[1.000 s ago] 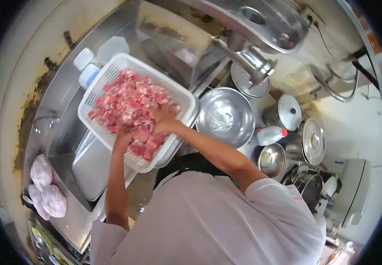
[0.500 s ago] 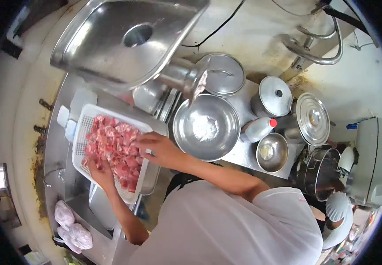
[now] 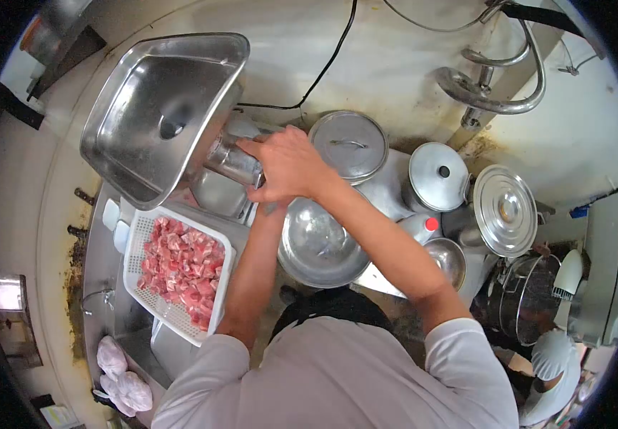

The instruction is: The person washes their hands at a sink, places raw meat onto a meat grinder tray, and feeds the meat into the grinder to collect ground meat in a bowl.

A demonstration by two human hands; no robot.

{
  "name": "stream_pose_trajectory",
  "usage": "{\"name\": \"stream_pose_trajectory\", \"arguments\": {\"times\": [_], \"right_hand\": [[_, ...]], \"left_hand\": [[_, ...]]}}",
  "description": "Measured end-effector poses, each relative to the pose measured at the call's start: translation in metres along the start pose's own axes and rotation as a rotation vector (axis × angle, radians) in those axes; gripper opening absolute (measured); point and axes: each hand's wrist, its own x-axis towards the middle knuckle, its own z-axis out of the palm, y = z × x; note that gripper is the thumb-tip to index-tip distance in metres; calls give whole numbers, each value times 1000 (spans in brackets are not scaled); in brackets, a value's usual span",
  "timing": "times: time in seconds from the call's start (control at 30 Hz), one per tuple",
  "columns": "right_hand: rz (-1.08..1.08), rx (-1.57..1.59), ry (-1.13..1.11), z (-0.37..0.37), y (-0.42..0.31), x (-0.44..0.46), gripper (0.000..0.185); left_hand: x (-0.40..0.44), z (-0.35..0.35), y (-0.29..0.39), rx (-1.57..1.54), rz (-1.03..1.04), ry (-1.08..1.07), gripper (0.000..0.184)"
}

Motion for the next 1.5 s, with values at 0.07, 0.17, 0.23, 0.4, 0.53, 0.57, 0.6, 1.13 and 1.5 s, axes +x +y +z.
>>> {"name": "stream_pose_trajectory", "arguments": {"times": [0.07,0.17,0.23,0.4,0.53,0.57,0.6,1.13,1.5], "right_hand": [[3,-42,0,1,1,2,77],[6,-44,14,3,1,-3,77],[1,3,39,2,1,0,75],[20,53,86,6,6,0,77],[50,103,-38,-5,5,0,77],[16,107,-34,-6,6,-1,76],[-17,111,-30,-6,9,-2,74],[113,342,229,-13,76,120,25],[493,1239,150,207,215,-11,11]], "left_hand": [[2,-1,-2,6,-2,-29,52],[1,-2,-4,12,-6,-50,54],[-3,-1,-2,20,-9,-61,55],[-10,-5,0,47,-17,-60,58],[-16,-21,11,137,-51,-9,62],[-19,-30,17,170,-71,13,64],[-26,-38,25,235,-119,55,67],[-223,-16,134,1082,341,486,41],[-375,-55,155,1117,762,1091,30]]}}
